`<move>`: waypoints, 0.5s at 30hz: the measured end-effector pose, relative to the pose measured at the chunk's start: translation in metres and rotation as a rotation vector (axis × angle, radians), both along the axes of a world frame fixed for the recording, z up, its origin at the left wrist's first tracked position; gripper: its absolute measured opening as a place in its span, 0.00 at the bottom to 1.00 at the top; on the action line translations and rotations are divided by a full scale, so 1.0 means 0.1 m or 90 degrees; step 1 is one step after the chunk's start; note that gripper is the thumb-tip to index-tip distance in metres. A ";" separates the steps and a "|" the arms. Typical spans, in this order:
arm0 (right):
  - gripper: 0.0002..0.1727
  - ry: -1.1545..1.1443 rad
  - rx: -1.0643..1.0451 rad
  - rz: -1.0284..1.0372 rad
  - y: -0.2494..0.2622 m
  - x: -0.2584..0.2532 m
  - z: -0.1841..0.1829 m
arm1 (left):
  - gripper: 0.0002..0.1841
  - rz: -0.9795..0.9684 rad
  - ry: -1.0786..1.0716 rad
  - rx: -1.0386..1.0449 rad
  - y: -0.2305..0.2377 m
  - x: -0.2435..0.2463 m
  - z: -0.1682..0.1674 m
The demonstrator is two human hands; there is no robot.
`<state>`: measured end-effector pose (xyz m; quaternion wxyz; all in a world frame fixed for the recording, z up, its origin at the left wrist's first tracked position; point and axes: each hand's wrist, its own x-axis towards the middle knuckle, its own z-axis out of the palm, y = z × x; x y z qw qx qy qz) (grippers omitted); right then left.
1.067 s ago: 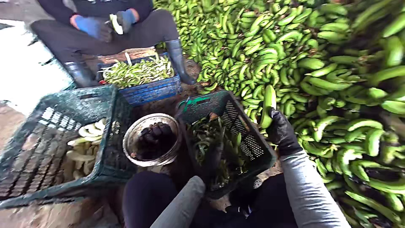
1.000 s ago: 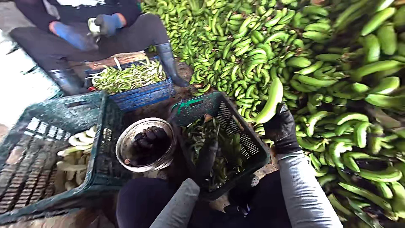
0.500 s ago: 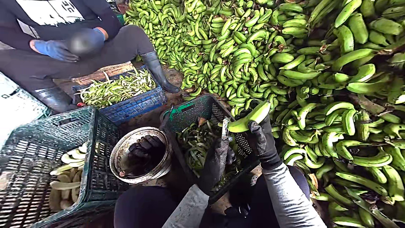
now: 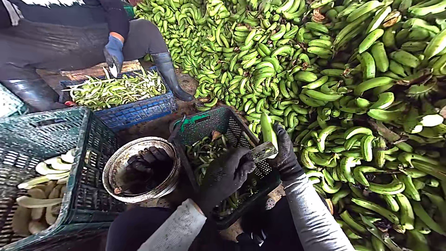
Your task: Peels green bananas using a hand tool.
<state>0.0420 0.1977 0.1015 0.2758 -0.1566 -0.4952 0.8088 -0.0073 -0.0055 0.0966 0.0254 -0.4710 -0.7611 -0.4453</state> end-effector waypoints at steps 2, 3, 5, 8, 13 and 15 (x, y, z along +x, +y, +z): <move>0.22 -0.013 0.074 -0.015 -0.05 0.00 -0.08 | 0.20 0.007 0.055 -0.041 0.01 -0.03 0.06; 0.21 -0.025 0.146 -0.029 -0.09 0.01 -0.12 | 0.20 0.009 0.061 -0.054 0.01 -0.05 0.06; 0.23 -0.040 0.299 -0.029 -0.15 0.05 -0.21 | 0.19 0.021 0.060 -0.069 0.02 -0.11 0.00; 0.20 -0.001 0.079 0.085 -0.42 0.04 -0.28 | 0.18 0.099 0.064 -0.045 0.06 -0.33 -0.11; 0.30 -0.033 0.031 0.169 -0.54 0.14 -0.31 | 0.21 0.219 -0.067 -0.043 -0.06 -0.69 -0.03; 0.30 0.017 -0.046 0.175 -0.38 0.09 -0.36 | 0.20 0.183 -0.063 -0.014 -0.09 -0.72 -0.04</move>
